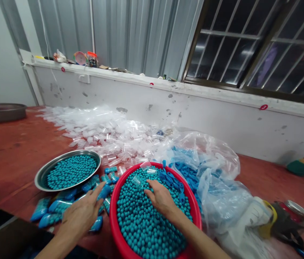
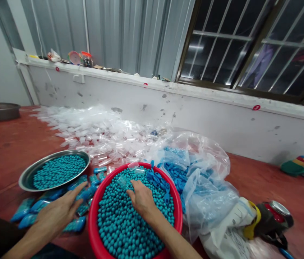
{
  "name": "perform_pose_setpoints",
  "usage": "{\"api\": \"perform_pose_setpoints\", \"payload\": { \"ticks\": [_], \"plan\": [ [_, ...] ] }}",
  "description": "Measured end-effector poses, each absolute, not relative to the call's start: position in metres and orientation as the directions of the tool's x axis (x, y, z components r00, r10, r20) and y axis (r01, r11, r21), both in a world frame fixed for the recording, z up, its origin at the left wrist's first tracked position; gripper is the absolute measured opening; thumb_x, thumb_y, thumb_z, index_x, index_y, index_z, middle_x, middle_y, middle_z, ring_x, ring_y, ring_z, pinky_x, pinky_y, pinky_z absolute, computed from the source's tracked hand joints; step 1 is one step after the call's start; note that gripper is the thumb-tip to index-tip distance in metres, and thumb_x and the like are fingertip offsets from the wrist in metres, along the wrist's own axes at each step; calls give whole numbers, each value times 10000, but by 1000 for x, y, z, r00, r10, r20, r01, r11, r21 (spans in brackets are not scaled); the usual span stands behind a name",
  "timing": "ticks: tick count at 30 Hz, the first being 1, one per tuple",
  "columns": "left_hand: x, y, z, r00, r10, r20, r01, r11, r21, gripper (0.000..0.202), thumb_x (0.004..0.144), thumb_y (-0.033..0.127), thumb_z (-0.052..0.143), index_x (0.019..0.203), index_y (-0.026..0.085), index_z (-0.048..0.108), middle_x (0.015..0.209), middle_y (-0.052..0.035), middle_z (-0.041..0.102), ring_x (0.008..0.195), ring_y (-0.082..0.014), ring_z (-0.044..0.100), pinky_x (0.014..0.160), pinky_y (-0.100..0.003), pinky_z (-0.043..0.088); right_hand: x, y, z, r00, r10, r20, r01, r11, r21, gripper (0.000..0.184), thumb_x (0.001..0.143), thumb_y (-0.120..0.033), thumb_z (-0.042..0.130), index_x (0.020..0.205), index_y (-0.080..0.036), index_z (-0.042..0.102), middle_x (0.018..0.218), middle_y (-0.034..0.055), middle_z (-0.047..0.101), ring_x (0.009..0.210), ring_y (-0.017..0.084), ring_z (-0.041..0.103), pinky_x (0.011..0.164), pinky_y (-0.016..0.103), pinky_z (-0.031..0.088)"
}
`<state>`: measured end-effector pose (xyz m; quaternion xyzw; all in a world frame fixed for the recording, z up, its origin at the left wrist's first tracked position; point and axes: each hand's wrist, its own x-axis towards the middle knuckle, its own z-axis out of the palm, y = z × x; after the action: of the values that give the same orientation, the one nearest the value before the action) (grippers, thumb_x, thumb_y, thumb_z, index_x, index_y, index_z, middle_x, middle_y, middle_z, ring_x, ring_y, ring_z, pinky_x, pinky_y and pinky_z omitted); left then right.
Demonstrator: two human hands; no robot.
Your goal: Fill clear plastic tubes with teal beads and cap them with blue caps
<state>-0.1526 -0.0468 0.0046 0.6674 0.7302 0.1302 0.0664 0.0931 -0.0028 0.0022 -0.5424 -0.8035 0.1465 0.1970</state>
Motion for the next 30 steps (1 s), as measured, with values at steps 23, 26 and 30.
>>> {"api": "perform_pose_setpoints", "payload": {
  "ticks": [23,26,30],
  "plan": [
    [-38,15,-19,435,890,-139,813,-321,486,170,632,88,513,782,136,575,818,-154,635,853,-352,577,732,-463,412,149,28,-1,-159,984,83,987,160,-8,204,858,-191,392,963,-158,563,943,115,596,876,227,569,714,299,424],
    [-12,17,-25,394,902,-174,782,-230,579,175,609,35,542,759,119,573,856,-178,628,911,-360,554,790,-486,373,149,34,-14,-146,987,65,989,146,-3,203,849,-166,392,972,-156,552,954,114,593,834,222,583,659,288,424],
    [16,25,-39,374,890,-261,661,-59,748,55,684,138,588,733,138,563,837,-67,619,885,-220,561,826,-410,385,149,30,-21,-179,983,48,983,180,-22,238,853,-133,347,980,-171,544,941,85,593,849,190,577,677,262,406]
  ]
}}
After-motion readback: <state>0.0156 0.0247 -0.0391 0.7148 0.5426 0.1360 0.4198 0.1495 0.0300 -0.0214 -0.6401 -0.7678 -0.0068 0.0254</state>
